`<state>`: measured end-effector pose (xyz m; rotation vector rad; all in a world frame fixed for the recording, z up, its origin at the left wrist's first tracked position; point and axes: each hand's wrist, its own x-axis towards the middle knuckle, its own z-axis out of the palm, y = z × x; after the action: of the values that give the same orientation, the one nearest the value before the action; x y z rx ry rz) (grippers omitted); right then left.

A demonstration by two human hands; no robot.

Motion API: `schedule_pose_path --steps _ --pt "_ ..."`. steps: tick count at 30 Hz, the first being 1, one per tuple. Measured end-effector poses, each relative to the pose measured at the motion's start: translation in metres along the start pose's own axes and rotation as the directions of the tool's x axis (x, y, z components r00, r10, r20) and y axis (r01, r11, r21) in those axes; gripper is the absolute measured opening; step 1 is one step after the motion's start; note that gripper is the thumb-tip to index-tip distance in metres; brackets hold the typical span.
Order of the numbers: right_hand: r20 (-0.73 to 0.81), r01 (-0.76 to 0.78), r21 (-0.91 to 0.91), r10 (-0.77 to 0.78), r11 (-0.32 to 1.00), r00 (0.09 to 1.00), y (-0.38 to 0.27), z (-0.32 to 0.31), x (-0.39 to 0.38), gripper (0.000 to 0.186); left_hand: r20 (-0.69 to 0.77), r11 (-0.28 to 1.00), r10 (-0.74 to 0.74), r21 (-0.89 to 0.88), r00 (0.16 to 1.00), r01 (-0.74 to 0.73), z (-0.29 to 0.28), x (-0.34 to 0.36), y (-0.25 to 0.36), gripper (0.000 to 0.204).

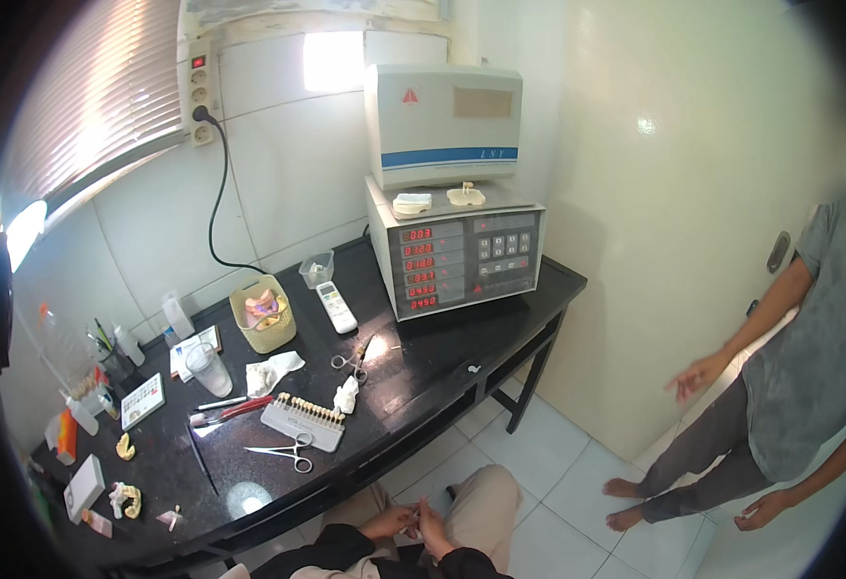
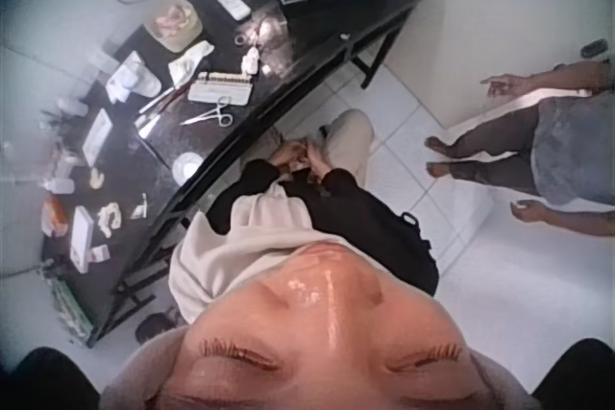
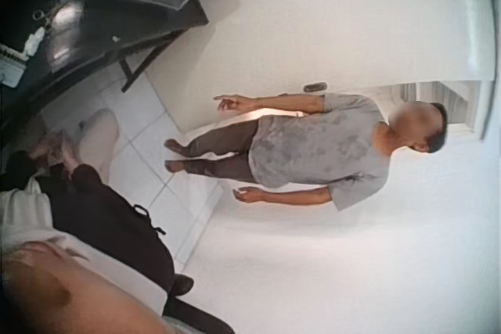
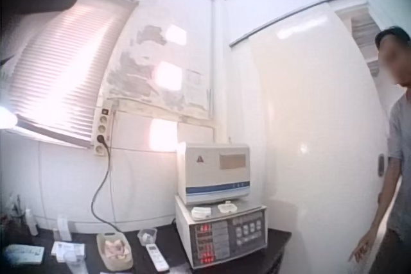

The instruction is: The person compares a dental bridge to a tooth shade guide by hand, applies a substance to the bridge with an applicator, and then places the bridge into a dental furnace using long tweezers.

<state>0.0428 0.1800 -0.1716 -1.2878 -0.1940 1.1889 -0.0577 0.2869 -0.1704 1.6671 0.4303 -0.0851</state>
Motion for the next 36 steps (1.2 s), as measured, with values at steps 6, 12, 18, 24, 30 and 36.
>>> schedule_pose_path --steps 6,12,18,24,30,36 --pt "-0.073 0.108 0.179 -0.096 0.978 0.993 -0.022 0.012 -0.012 0.096 -0.066 0.917 0.003 0.398 0.998 0.024 -0.020 -0.060 0.115 0.030" --pt "-0.087 0.208 0.237 -0.193 0.949 0.977 -0.046 -0.013 -0.031 0.096 -0.016 0.982 0.088 0.171 0.996 -0.084 -0.032 -0.124 0.237 0.029" --pt "-0.061 0.193 0.131 -0.186 0.972 0.981 -0.048 -0.022 -0.028 0.095 -0.571 0.960 0.201 0.276 0.796 -0.045 -0.062 -0.186 0.311 0.021" --pt "-0.003 0.233 0.044 -0.234 0.971 0.972 -0.041 -0.010 -0.023 0.088 -0.864 0.596 0.386 0.502 0.324 0.627 -0.102 -0.224 0.284 0.022" --pt "-0.047 0.233 0.058 -0.230 0.971 0.972 -0.036 -0.009 -0.020 0.086 -0.873 0.526 0.388 0.473 0.295 0.707 -0.111 -0.221 0.260 0.023" --pt "-0.045 0.225 0.046 -0.223 0.973 0.974 -0.040 -0.011 -0.022 0.079 -0.883 0.421 0.351 0.447 0.313 0.789 -0.119 -0.230 0.256 0.026"
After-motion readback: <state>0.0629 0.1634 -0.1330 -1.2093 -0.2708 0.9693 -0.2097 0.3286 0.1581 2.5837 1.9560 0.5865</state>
